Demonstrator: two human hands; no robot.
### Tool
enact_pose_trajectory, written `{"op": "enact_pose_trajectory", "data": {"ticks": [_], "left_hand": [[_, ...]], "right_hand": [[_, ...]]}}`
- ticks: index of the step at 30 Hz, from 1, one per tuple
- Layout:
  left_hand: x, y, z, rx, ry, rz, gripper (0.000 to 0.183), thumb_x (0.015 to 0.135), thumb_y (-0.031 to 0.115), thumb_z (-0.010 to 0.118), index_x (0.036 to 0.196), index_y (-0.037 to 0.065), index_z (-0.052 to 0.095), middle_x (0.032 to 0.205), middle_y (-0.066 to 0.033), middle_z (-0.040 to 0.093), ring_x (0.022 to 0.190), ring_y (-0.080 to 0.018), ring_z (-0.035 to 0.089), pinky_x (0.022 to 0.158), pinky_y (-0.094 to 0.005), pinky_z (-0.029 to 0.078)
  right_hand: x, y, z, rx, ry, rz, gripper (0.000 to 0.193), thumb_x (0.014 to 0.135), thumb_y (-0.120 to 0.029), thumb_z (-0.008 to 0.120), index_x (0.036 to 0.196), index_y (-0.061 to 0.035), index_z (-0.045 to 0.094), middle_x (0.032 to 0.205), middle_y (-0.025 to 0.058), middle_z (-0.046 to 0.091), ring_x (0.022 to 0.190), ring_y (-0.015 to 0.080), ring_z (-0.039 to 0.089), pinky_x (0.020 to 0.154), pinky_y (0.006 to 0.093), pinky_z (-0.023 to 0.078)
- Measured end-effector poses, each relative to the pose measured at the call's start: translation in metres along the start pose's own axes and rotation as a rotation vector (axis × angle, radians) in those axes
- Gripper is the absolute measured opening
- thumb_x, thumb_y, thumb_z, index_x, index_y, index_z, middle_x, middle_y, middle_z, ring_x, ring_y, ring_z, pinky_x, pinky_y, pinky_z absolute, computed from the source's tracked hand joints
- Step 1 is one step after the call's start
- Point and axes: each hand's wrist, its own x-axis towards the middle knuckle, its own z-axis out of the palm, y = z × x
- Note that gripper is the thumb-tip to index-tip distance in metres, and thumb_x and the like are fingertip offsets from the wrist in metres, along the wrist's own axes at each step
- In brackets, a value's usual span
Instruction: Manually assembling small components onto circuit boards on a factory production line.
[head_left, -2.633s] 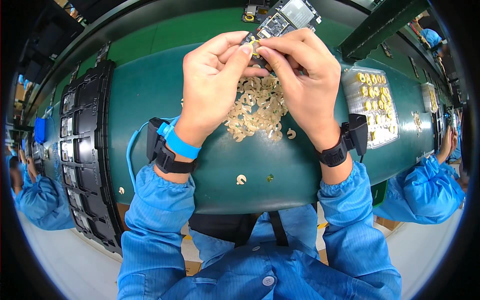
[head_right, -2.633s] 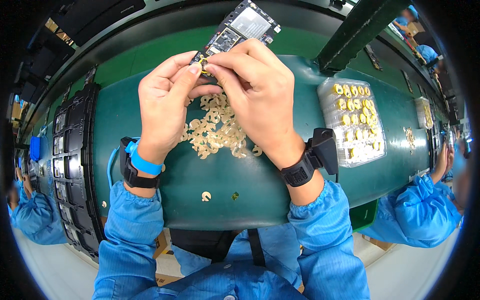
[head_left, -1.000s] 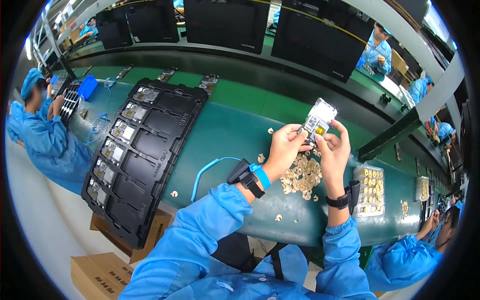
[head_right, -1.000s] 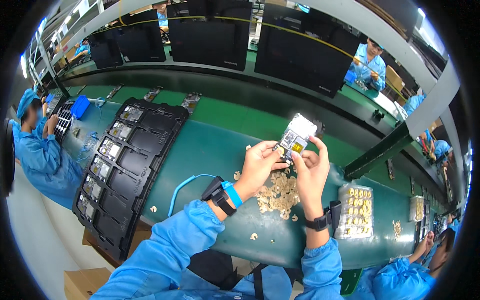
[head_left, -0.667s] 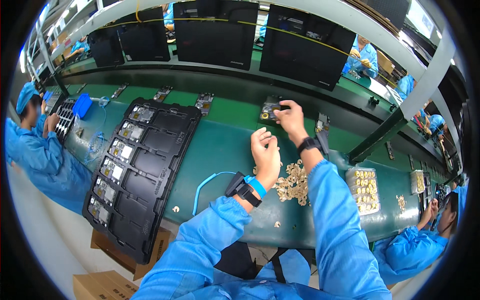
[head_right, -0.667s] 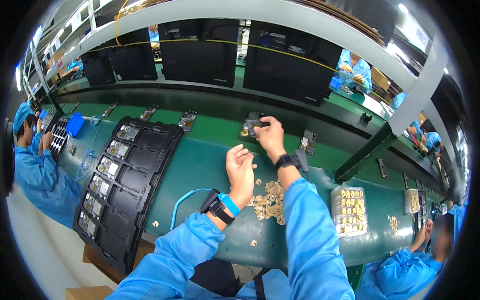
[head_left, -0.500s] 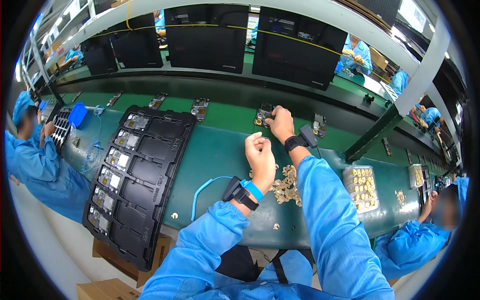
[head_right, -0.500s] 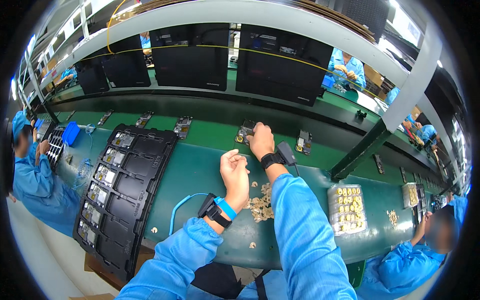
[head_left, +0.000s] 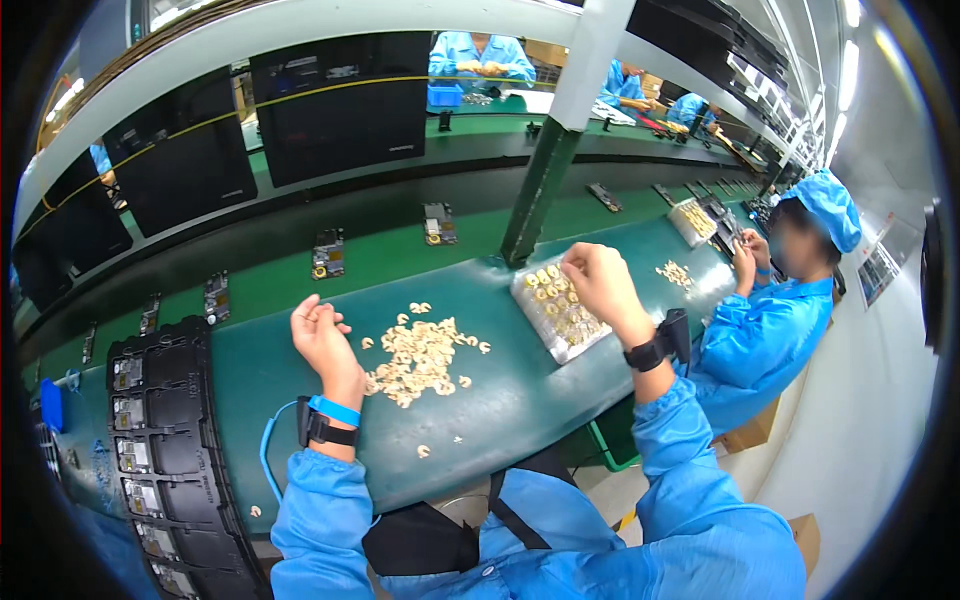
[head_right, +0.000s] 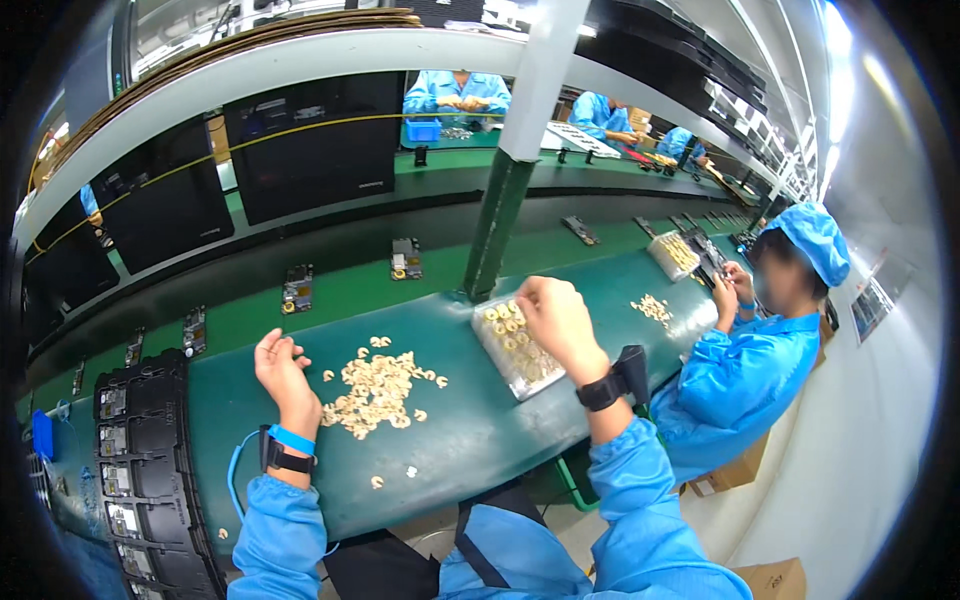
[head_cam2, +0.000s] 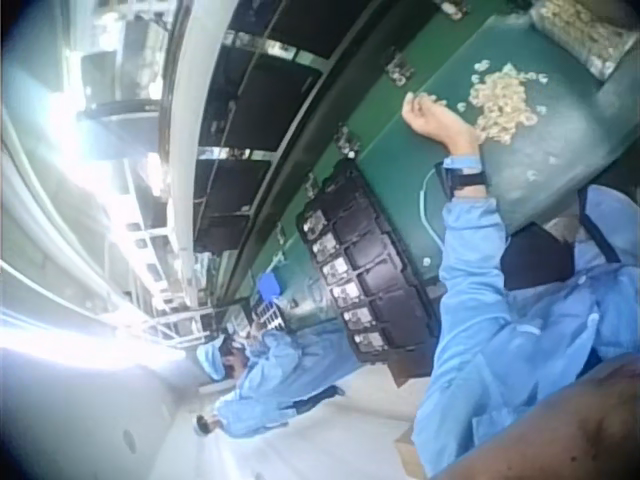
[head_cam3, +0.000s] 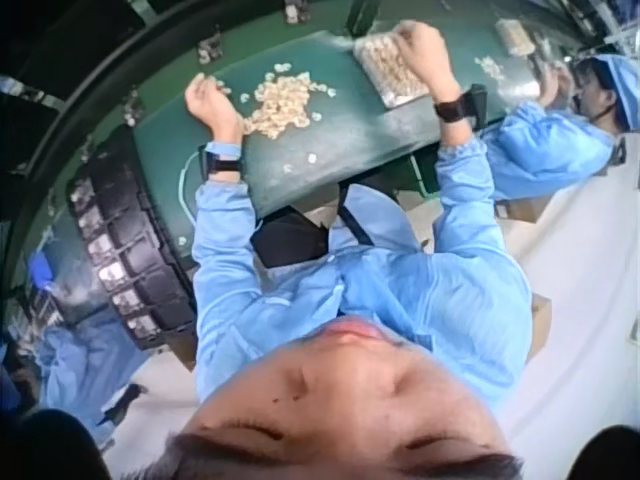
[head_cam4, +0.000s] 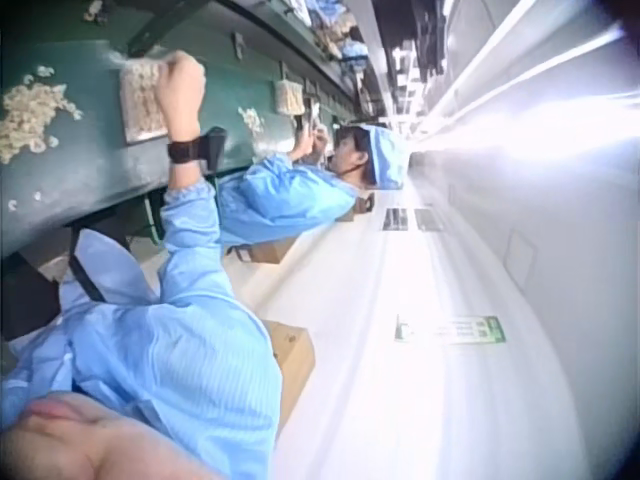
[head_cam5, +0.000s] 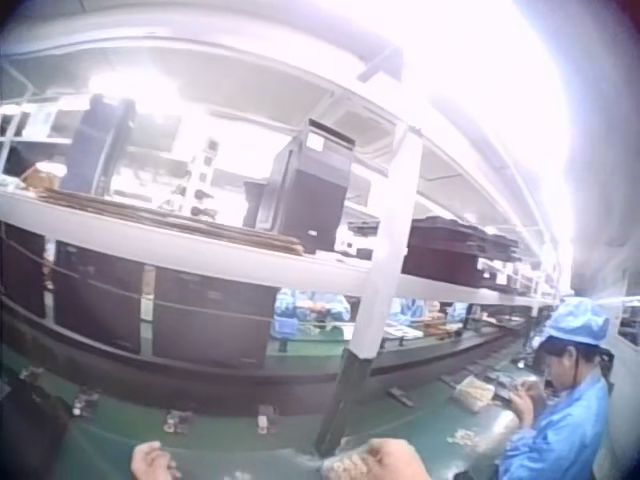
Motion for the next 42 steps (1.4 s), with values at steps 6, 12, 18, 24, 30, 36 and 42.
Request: {"op": "enact_pose_trajectory", "data": {"ticks": [6,12,18,24,30,36,42], "left_hand": [[-0.006,0.007,-0.001,0.059,-0.096,-0.019,0.018,0.099,0.004,0.058,0.117,0.001,0.060,0.095,-0.0032,0.062,0.077,-0.0091,0.059,0.061,-0.0230,0.049],[-0.015,0.015,0.000,0.122,-0.381,-0.098,0.012,0.099,0.011,0.063,0.109,0.004,0.065,0.088,-0.0019,0.065,0.073,-0.0103,0.062,0.061,-0.0238,0.049],[-0.036,0.025,0.011,0.168,-0.738,-0.123,0.012,0.099,0.008,0.063,0.106,-0.001,0.066,0.088,-0.0088,0.071,0.072,-0.0131,0.068,0.064,-0.0253,0.054],[-0.055,0.033,0.023,0.148,-0.740,-0.131,0.026,0.097,0.008,0.071,0.119,-0.004,0.067,0.103,-0.0106,0.075,0.091,-0.0142,0.073,0.076,-0.0236,0.057],[-0.042,0.026,0.016,0.114,-0.503,0.062,0.016,0.097,0.006,0.070,0.110,-0.004,0.072,0.097,-0.0076,0.075,0.086,-0.0121,0.072,0.068,-0.0231,0.055],[-0.034,0.027,0.010,0.158,-0.400,0.104,0.015,0.097,0.006,0.069,0.108,-0.004,0.073,0.096,-0.0072,0.075,0.082,-0.0113,0.071,0.064,-0.0232,0.054],[-0.036,0.026,0.013,0.184,-0.382,0.104,0.014,0.098,0.004,0.068,0.107,-0.005,0.074,0.092,-0.0085,0.074,0.079,-0.0123,0.070,0.062,-0.0236,0.054]], "right_hand": [[-0.018,0.051,0.015,-0.083,-0.186,-0.240,0.019,0.087,-0.010,0.071,0.104,-0.0023,0.075,0.098,0.0141,0.067,0.102,0.0343,0.063,0.091,0.0430,0.052],[-0.019,0.054,0.017,-0.152,-0.189,-0.324,0.014,0.090,-0.005,0.062,0.100,-0.0004,0.070,0.097,0.0166,0.065,0.098,0.0361,0.062,0.087,0.0426,0.053],[-0.013,0.025,0.033,0.076,0.072,-0.303,0.007,0.096,-0.004,0.062,0.099,0.0024,0.063,0.091,0.0155,0.062,0.082,0.0325,0.062,0.073,0.0415,0.049],[-0.022,-0.080,0.093,0.677,-0.125,-0.071,0.014,0.100,-0.011,0.063,0.100,0.0022,0.070,0.083,0.0082,0.066,0.074,0.0130,0.059,0.067,0.0293,0.047],[-0.012,-0.132,0.152,1.035,-0.254,0.025,0.020,0.103,-0.010,0.061,0.102,0.0079,0.070,0.094,0.0089,0.074,0.088,0.0121,0.069,0.077,0.0274,0.056],[-0.004,-0.139,0.165,0.911,-0.188,-0.094,0.017,0.099,-0.008,0.065,0.104,0.0081,0.070,0.091,0.0122,0.075,0.081,0.0135,0.072,0.069,0.0276,0.057],[-0.004,-0.130,0.170,0.924,-0.224,-0.114,0.015,0.096,-0.006,0.067,0.103,0.0075,0.070,0.091,0.0129,0.075,0.080,0.0147,0.073,0.070,0.0278,0.058]]}}
